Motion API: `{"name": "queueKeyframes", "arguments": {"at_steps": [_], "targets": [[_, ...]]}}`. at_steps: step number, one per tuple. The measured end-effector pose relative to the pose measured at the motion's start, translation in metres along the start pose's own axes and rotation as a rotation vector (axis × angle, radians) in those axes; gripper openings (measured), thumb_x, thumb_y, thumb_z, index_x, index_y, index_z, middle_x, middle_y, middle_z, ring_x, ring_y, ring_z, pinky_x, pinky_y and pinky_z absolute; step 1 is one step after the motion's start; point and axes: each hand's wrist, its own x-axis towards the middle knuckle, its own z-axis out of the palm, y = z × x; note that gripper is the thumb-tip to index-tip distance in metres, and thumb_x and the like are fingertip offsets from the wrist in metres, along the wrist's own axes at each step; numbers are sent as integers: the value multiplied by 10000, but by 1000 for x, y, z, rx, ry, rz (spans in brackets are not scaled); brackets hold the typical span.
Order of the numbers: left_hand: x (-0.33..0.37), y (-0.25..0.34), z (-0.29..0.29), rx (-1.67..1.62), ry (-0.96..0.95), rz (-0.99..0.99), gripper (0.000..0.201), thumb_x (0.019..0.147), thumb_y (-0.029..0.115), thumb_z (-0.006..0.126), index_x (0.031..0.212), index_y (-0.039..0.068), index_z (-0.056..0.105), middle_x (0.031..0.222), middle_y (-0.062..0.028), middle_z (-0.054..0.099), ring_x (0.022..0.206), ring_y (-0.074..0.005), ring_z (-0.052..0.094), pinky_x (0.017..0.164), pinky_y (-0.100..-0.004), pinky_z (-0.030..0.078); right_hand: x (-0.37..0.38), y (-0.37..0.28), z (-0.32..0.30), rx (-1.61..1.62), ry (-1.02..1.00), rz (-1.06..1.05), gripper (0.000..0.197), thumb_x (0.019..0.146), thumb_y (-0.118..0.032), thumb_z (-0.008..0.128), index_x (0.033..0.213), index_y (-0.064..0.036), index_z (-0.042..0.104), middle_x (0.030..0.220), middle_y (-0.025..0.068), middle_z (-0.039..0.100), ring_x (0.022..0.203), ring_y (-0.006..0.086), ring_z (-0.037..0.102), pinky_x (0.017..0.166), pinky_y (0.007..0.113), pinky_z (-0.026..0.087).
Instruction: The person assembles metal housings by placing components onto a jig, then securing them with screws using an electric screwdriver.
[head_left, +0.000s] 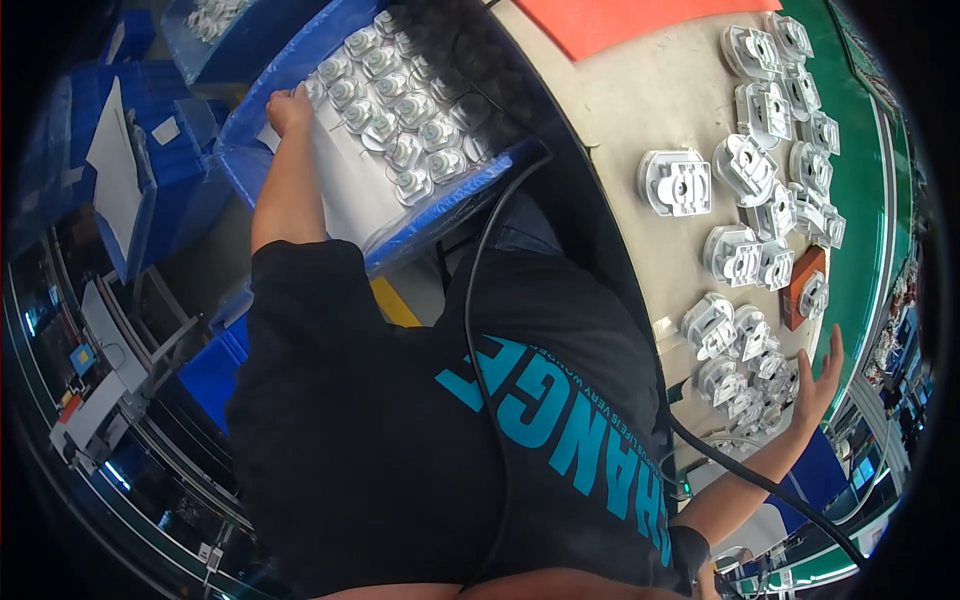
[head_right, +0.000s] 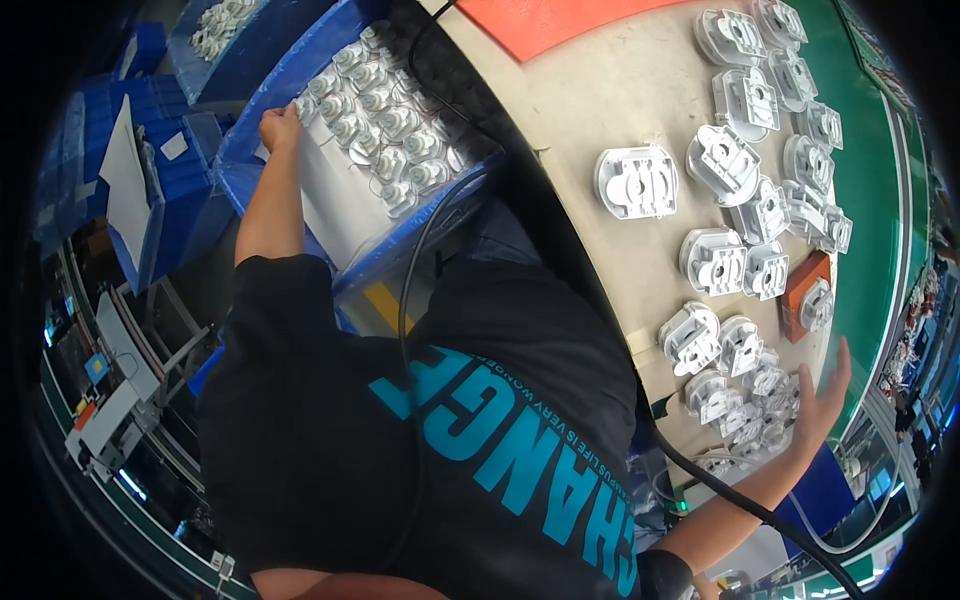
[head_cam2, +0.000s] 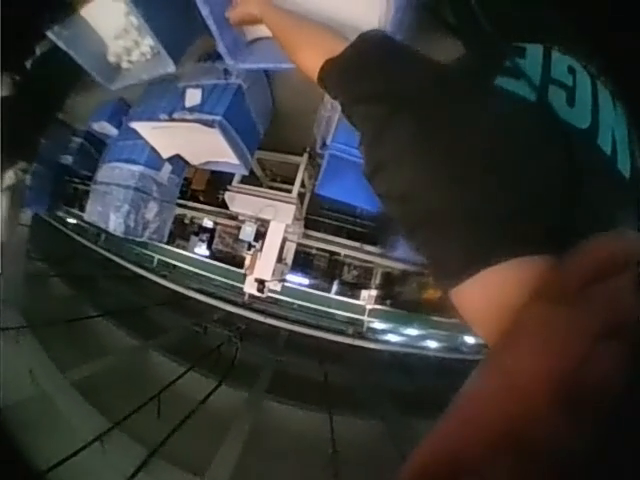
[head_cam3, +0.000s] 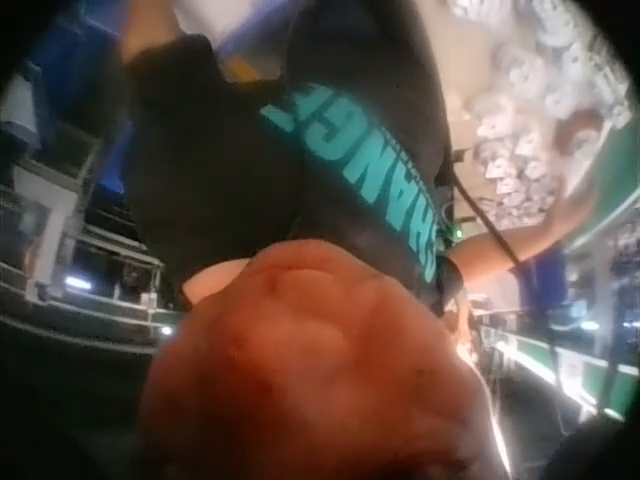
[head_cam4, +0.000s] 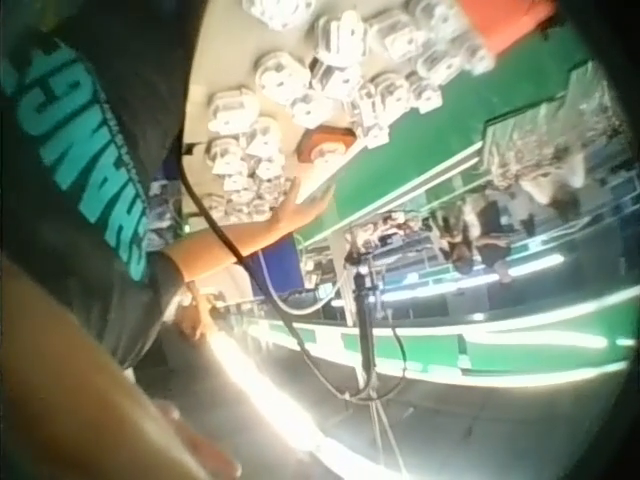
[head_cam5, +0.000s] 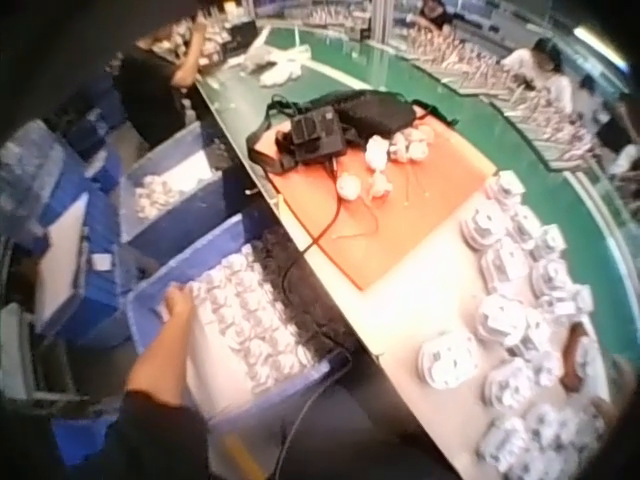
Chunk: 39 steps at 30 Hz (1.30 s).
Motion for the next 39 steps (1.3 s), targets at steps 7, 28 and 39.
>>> {"name": "queueKeyframes", "arguments": {"at_steps": [7,28,39], "targets": [[29,4,46,34,14,136,421,823,427,742,950,26,727,996,-207,728,952,-373,702,857,-457,540,-29,17,-12,-7,50,43,622,869,-62,683,1452,-52,468,1479,101,490,1377,241,435,1154,443,301],[-57,212,-167,-551,-140,739,281,911,268,745,925,-7,692,849,-69,697,767,-125,628,732,-282,513,-35,19,2,54,398,-6,308,809,-153,807,916,-11,556,853,58,590,798,156,558,788,292,474],[-172,449,-174,290,-169,1629,204,837,149,681,1016,52,672,1054,-153,683,991,-331,674,807,-426,554,-53,-17,12,267,495,-69,259,874,-85,731,1103,-7,640,1007,84,675,858,162,635,795,297,498]]}}
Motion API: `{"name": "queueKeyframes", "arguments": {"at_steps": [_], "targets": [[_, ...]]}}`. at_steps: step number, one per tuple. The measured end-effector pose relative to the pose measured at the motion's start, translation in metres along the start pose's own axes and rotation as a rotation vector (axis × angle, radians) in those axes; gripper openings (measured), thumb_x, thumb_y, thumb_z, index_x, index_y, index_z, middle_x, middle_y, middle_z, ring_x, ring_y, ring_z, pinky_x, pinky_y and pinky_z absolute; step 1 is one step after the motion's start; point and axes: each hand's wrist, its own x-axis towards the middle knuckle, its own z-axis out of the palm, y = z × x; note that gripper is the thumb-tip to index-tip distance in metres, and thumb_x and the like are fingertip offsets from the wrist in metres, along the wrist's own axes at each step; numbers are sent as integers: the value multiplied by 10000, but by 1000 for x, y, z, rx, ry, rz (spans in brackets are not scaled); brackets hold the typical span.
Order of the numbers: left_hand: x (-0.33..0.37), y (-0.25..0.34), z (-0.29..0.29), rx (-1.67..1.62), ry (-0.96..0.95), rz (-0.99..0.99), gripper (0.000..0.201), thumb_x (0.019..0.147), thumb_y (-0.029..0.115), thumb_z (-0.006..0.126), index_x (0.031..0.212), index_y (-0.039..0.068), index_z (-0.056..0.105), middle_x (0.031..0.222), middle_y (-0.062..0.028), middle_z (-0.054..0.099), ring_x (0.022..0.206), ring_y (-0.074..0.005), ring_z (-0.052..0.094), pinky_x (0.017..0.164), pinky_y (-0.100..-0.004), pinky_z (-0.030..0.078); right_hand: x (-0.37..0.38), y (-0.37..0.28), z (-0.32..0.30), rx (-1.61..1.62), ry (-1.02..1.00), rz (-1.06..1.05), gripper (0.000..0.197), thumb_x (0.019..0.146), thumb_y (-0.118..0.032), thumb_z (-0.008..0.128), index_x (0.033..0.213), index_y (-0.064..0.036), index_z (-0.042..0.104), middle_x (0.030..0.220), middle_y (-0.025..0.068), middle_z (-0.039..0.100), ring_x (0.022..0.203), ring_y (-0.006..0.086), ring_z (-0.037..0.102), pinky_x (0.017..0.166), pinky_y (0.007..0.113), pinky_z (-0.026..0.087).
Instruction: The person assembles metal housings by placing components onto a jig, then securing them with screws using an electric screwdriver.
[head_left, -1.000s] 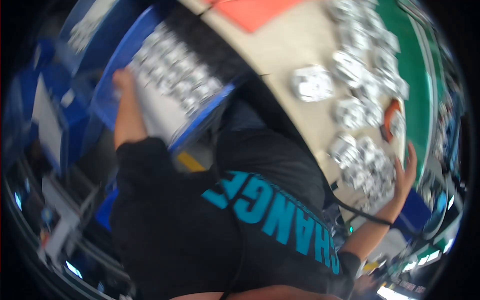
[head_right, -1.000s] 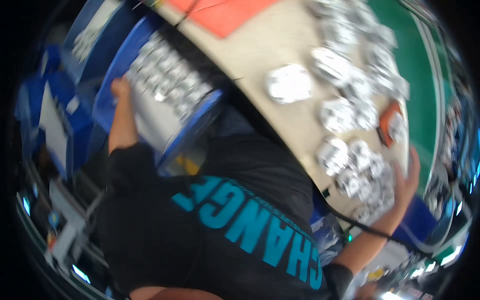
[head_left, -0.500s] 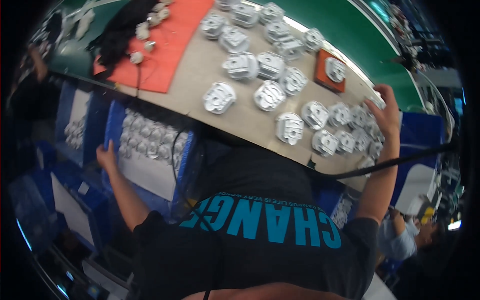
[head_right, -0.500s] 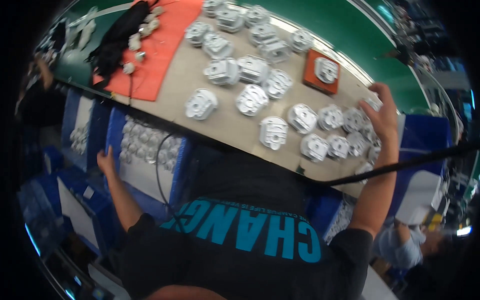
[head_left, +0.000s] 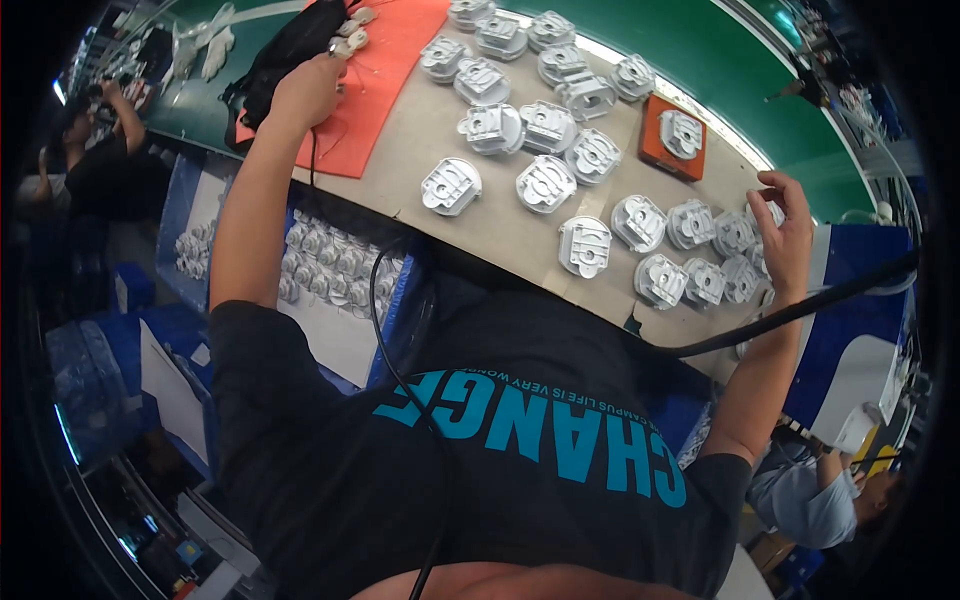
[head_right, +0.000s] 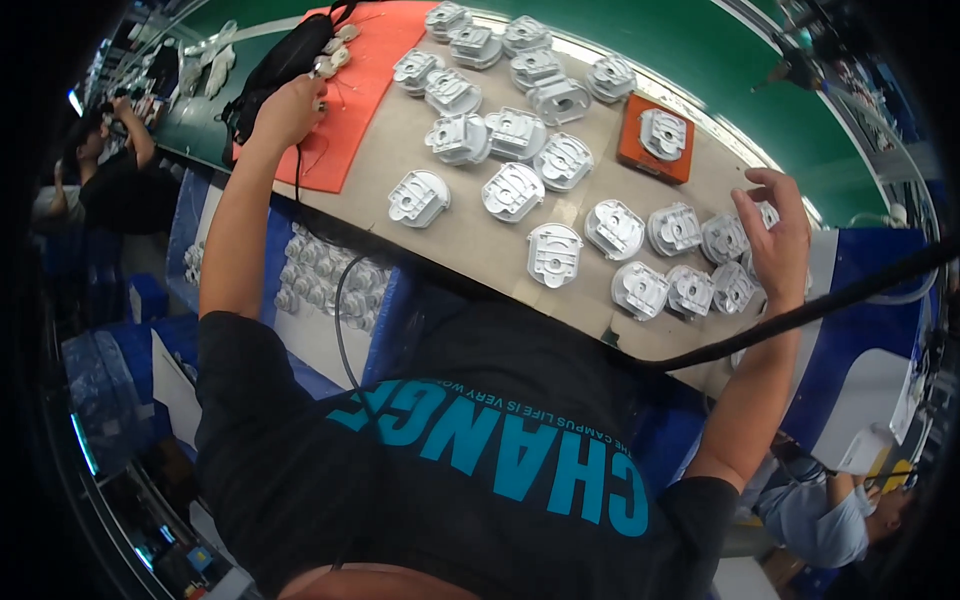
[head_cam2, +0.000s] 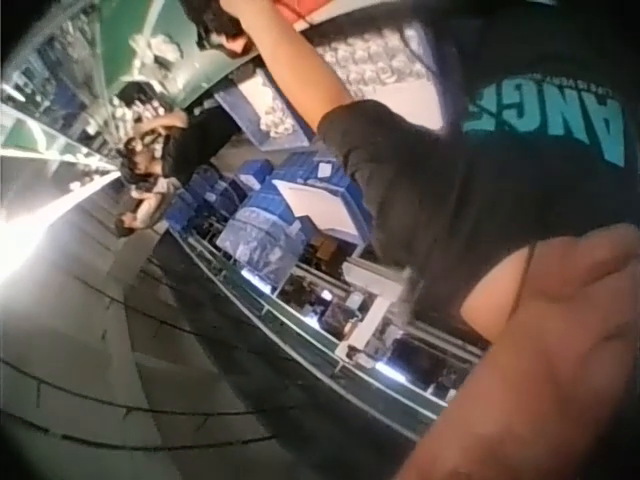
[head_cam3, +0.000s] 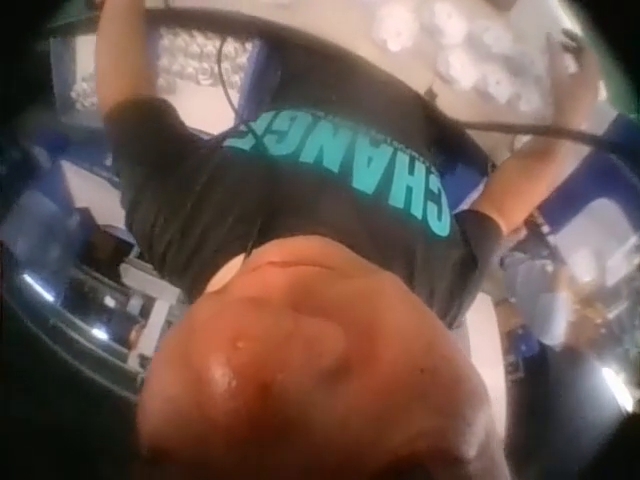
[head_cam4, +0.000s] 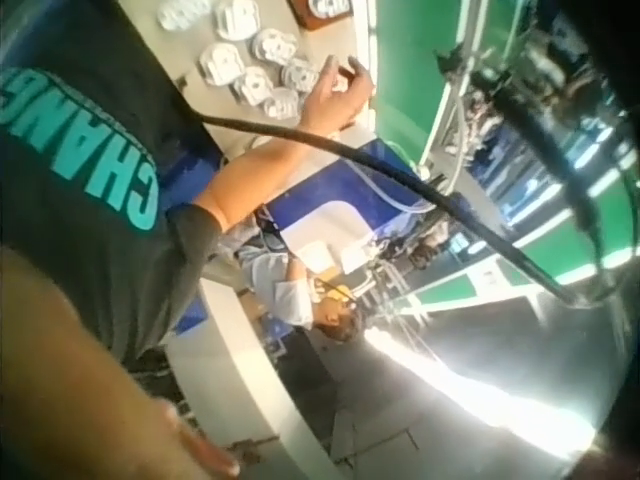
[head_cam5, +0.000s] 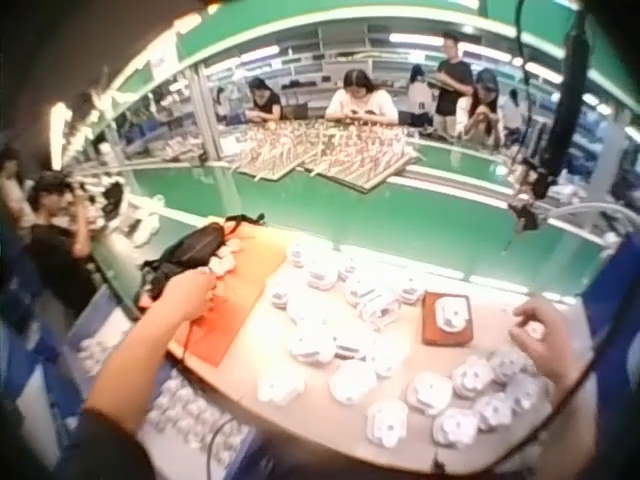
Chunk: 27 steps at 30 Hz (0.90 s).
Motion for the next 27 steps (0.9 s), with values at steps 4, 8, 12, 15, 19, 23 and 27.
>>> {"name": "queueKeyframes", "arguments": {"at_steps": [4,8,12,15,19,23,27], "targets": [[16,5,-3,309,-141,93,125,835,119,673,944,63,651,1081,-155,644,1012,-353,653,815,-463,544,-6,8,-6,-5,-30,-28,254,863,-77,723,1095,-10,643,1010,83,676,886,179,635,804,308,499],[17,2,-1,317,-154,38,90,862,109,646,921,40,648,1075,-161,644,948,-353,674,793,-457,552,-7,6,-2,15,-43,-3,255,868,-105,725,1089,-9,644,1009,79,674,895,179,628,816,316,497],[18,-2,-10,281,-113,11,181,870,113,637,1027,32,677,1106,-176,663,944,-354,690,818,-429,570,-9,6,-5,18,-46,11,259,875,-115,721,1098,-10,639,1019,73,669,917,176,621,827,312,495],[5,-15,-47,-442,11,-75,439,900,169,690,1283,-19,590,1120,-179,668,893,-288,702,856,-350,574,-7,9,-3,57,-37,-14,258,876,-106,717,1101,-10,635,1022,74,663,912,179,619,830,310,493],[-4,-16,-72,-1776,191,-102,356,1001,60,561,1345,-22,528,1173,-113,634,1052,-244,654,976,-380,538,-8,17,-7,67,-29,-60,256,867,-85,710,1099,-11,630,1018,77,657,910,182,616,833,310,493],[4,-4,-82,-2075,151,54,371,1017,82,526,1377,-4,505,1247,-116,612,1088,-242,625,894,-320,534,-7,12,-10,85,-21,-83,259,853,-56,712,1090,-1,625,1013,80,650,900,182,606,829,309,492],[28,46,-92,-2151,-43,171,373,1000,46,539,1370,2,515,1261,-122,627,1070,-253,643,672,-246,460,-9,22,-7,156,19,-140,262,857,-97,735,1086,-16,637,1040,105,657,895,202,627,827,320,500]]}}
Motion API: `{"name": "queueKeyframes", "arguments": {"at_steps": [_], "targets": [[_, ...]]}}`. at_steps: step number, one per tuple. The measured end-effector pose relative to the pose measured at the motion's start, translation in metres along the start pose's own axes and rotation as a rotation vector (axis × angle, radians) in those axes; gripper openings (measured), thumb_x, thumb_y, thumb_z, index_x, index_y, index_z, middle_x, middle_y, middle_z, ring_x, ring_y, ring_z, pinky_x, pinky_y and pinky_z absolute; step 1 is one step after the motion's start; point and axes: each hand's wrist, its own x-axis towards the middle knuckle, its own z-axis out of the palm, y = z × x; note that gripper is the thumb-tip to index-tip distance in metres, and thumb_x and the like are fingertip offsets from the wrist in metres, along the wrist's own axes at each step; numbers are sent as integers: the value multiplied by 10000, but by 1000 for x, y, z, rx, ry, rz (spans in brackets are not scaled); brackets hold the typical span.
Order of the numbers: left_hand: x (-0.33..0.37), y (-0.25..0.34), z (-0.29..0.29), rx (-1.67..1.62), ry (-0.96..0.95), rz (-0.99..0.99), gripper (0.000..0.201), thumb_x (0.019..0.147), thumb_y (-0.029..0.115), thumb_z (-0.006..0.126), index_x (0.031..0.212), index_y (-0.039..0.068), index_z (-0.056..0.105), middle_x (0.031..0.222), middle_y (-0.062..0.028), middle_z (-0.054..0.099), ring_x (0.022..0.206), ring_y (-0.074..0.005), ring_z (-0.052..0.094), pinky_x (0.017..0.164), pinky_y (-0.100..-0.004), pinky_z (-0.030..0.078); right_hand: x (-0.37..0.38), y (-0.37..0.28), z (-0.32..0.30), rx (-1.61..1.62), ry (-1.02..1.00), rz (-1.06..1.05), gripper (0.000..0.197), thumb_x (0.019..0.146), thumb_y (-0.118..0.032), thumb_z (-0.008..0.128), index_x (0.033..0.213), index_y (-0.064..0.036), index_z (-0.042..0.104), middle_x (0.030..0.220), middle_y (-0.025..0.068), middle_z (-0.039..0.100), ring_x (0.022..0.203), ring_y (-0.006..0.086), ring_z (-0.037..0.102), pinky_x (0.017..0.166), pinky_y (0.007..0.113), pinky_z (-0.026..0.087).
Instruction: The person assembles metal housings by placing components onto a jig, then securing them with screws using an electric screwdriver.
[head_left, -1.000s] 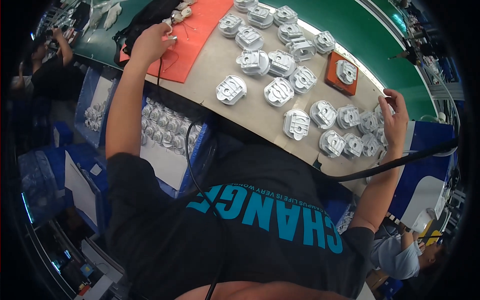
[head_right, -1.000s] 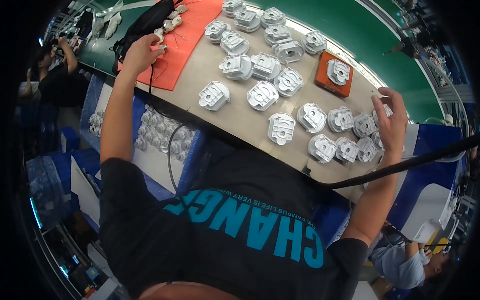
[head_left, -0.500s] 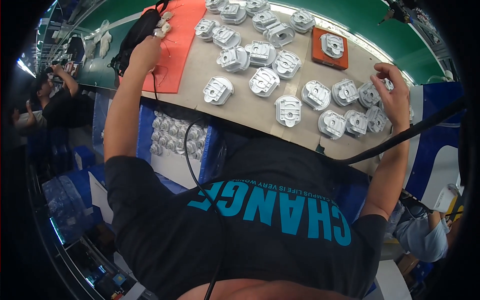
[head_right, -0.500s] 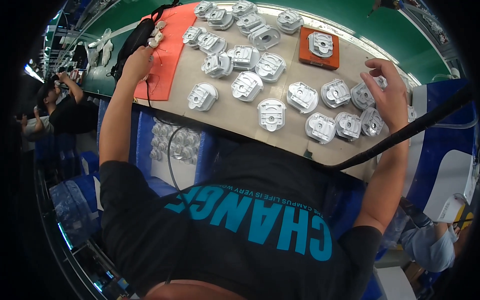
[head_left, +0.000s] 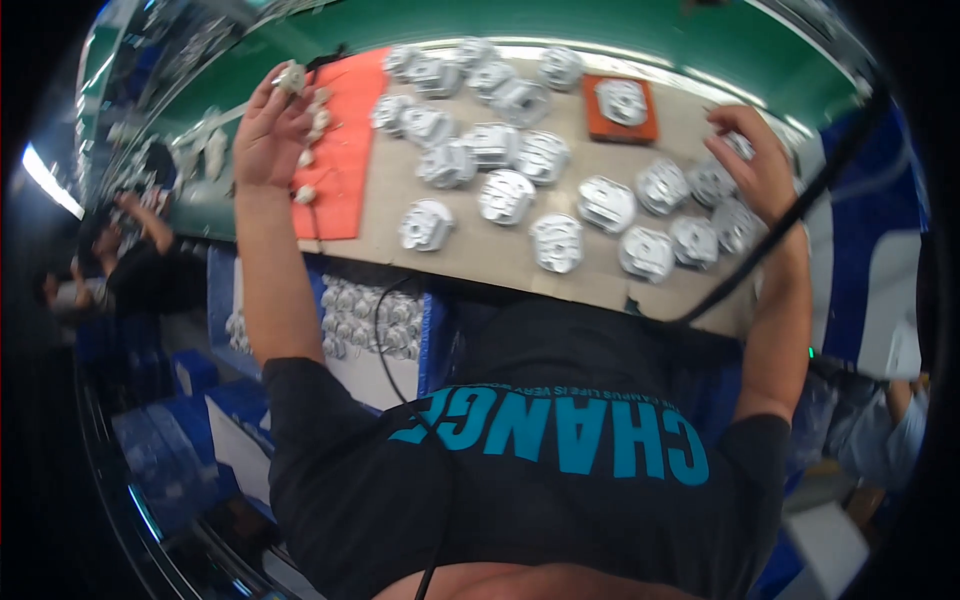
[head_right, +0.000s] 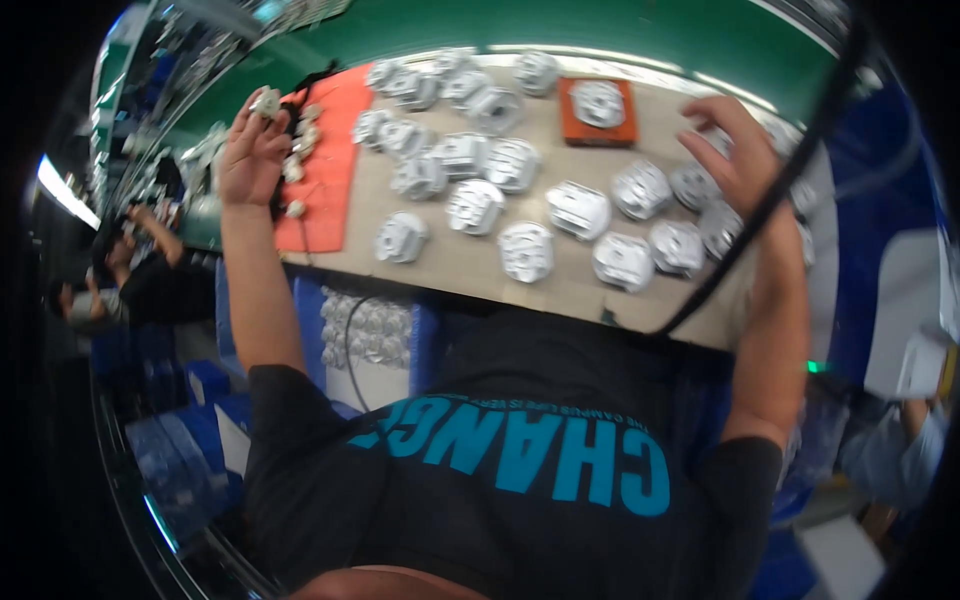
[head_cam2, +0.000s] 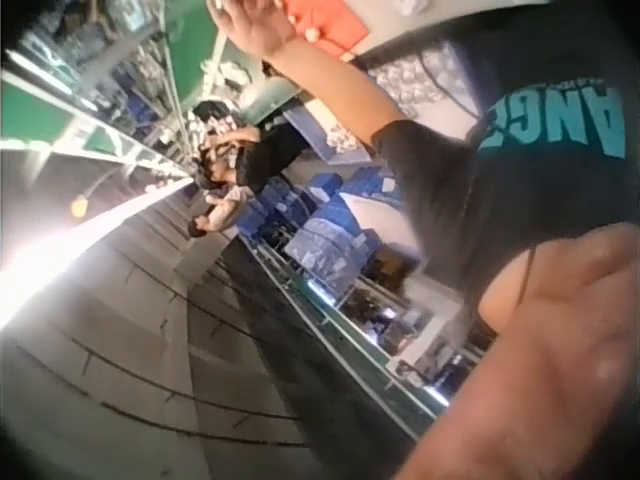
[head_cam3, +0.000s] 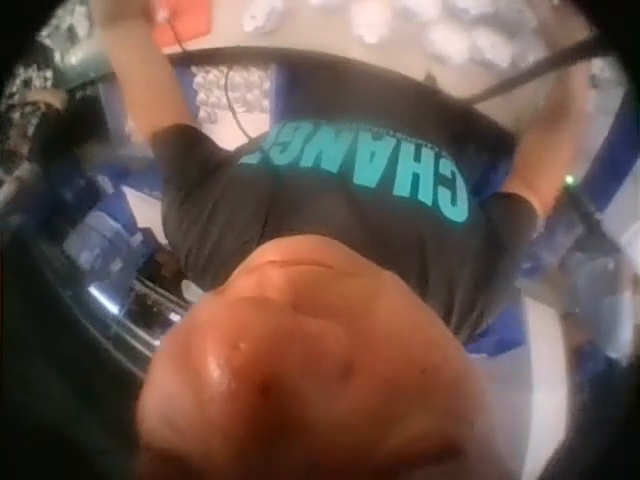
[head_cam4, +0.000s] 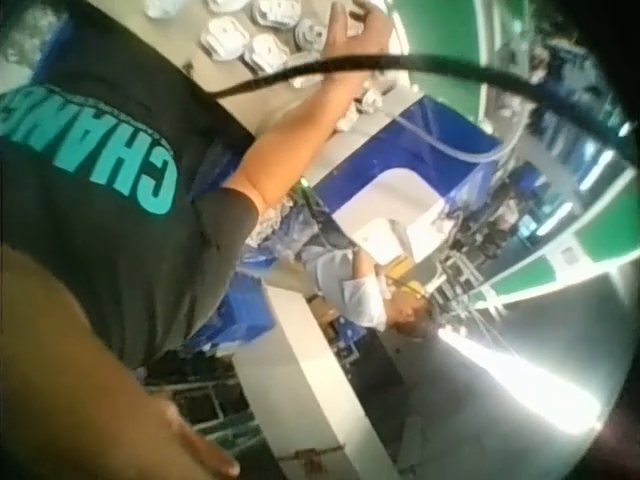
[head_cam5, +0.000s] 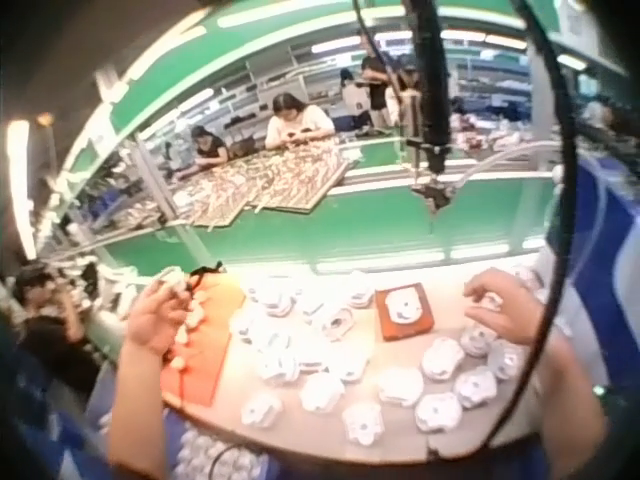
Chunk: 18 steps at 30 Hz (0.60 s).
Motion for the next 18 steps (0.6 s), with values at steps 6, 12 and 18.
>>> {"name": "queueKeyframes", "arguments": {"at_steps": [6,12,18], "targets": [[52,-53,91,515,-154,-75,345,967,52,622,1306,4,580,1143,-93,680,1004,-159,666,583,-193,379,5,9,12,-41,-32,100,261,892,-152,714,1115,-38,638,1090,104,651,942,226,634,872,351,508],[87,-140,193,1119,-525,10,322,891,76,721,1209,50,678,1025,-38,696,910,-99,628,828,-256,510,2,-9,-7,-64,-73,309,316,861,-287,724,1062,-50,671,1022,171,697,962,310,676,828,392,537],[105,-181,229,1331,-725,179,344,858,88,733,1195,48,672,1021,-71,706,900,-150,653,822,-304,512,-5,-1,-9,-67,159,-112,247,848,-193,703,1039,-54,632,977,173,656,929,363,645,800,420,511]]}}
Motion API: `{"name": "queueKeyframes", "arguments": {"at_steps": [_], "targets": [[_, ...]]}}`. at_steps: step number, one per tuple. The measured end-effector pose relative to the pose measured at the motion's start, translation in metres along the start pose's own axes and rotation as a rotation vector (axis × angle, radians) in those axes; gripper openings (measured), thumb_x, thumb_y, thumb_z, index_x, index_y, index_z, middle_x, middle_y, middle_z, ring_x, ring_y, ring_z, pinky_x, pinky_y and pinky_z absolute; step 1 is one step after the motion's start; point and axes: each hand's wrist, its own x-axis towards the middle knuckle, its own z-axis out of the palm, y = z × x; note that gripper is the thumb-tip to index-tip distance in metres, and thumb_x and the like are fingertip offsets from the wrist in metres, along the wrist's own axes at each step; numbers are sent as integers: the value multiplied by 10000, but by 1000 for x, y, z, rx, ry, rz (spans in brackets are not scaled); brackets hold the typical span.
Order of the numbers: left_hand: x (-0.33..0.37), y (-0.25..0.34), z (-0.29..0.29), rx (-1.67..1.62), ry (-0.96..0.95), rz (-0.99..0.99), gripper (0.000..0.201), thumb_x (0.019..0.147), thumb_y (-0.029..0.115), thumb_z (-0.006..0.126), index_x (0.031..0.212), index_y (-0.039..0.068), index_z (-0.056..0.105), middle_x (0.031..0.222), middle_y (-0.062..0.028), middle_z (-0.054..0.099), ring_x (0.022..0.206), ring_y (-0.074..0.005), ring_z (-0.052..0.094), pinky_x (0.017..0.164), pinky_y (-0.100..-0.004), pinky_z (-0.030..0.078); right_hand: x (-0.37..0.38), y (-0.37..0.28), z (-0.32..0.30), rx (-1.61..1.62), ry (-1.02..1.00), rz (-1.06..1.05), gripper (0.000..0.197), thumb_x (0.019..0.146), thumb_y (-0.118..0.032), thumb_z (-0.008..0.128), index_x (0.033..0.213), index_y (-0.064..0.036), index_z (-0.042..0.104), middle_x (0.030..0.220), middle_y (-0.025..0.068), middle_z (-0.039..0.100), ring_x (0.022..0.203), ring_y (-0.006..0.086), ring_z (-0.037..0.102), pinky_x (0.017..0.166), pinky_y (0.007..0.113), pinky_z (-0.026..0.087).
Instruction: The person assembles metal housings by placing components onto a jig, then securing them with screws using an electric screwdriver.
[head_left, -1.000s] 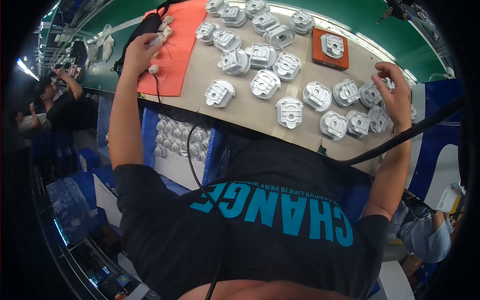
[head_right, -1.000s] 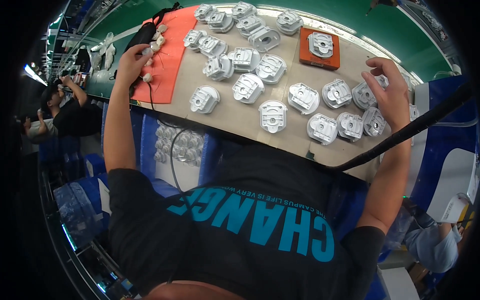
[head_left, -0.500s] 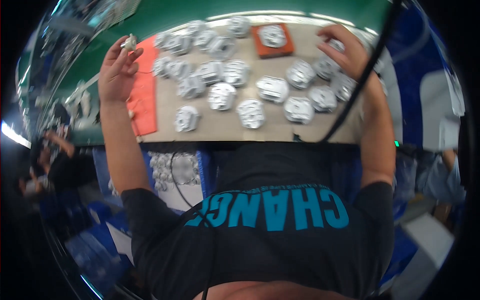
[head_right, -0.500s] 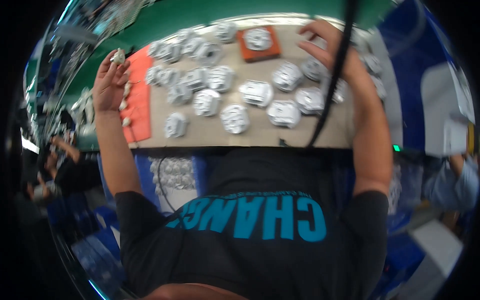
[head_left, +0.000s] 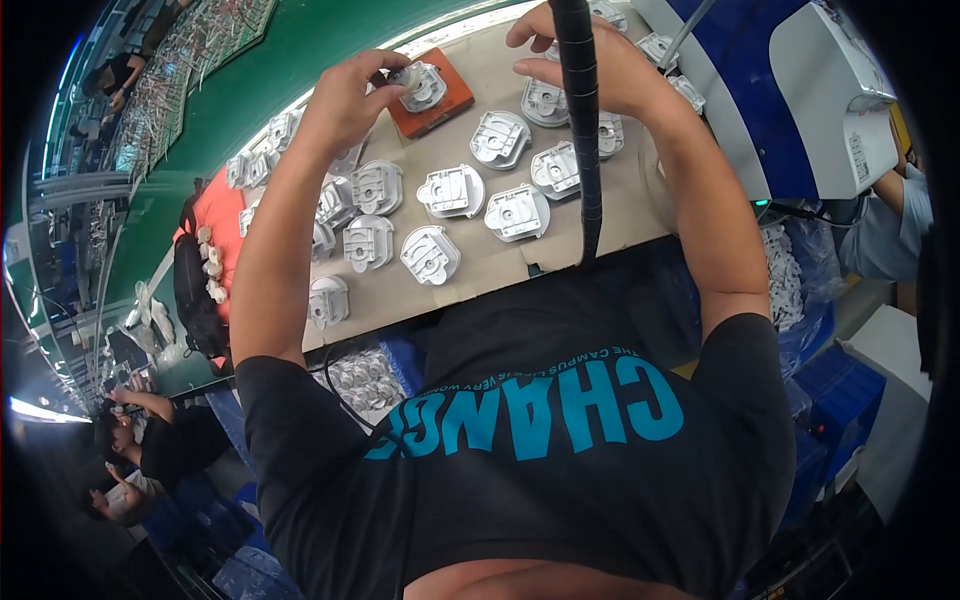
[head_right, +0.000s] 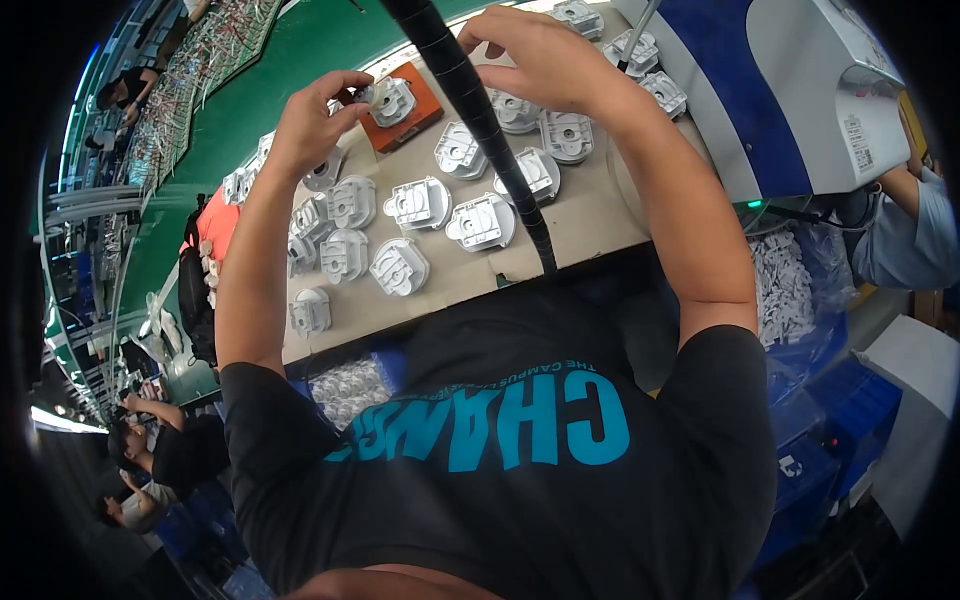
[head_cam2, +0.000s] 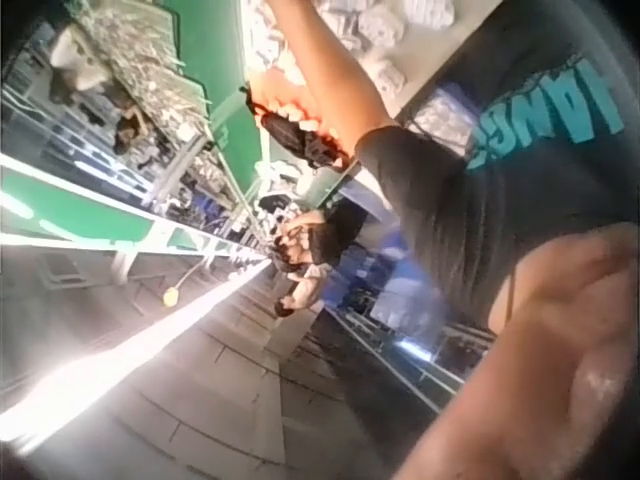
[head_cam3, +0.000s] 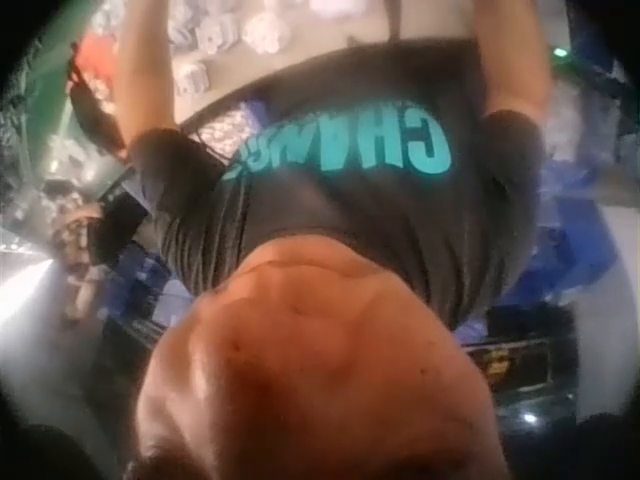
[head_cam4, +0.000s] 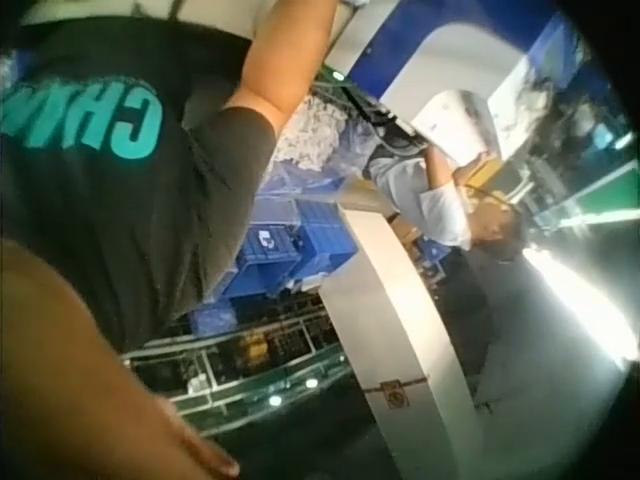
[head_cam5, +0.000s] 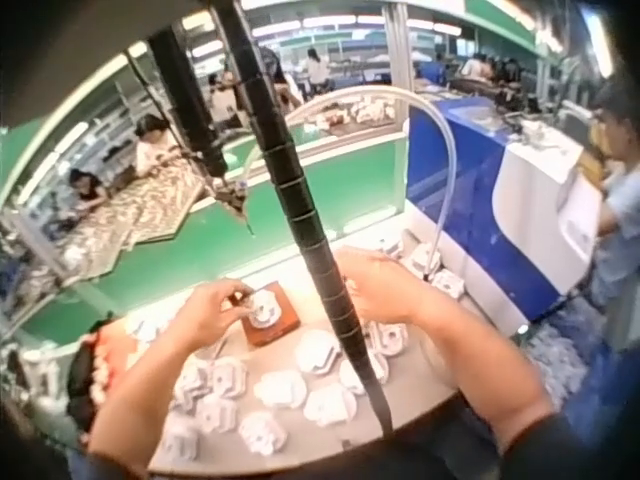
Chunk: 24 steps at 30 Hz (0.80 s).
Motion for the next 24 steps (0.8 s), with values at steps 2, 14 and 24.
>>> {"name": "queueKeyframes", "arguments": {"at_steps": [2,14,24], "targets": [[5,0,1,65,-19,7,332,853,97,734,1179,57,681,1042,-71,709,905,-181,658,822,-326,510,-5,2,-1,67,139,-295,243,847,-173,698,1043,-54,619,973,173,643,932,368,636,799,420,507],[18,0,7,192,-65,66,310,846,65,713,1155,94,706,1031,-60,672,848,-219,639,788,-353,504,18,-4,2,-47,-122,30,315,846,-156,710,1115,-21,617,1001,189,645,974,379,633,842,414,510],[9,-10,17,-34,30,-27,377,825,190,765,1169,52,692,1056,-101,682,840,-211,642,782,-345,517,62,-55,-14,181,355,-29,327,875,-41,738,1177,-17,617,891,43,658,794,104,624,698,252,521]]}}
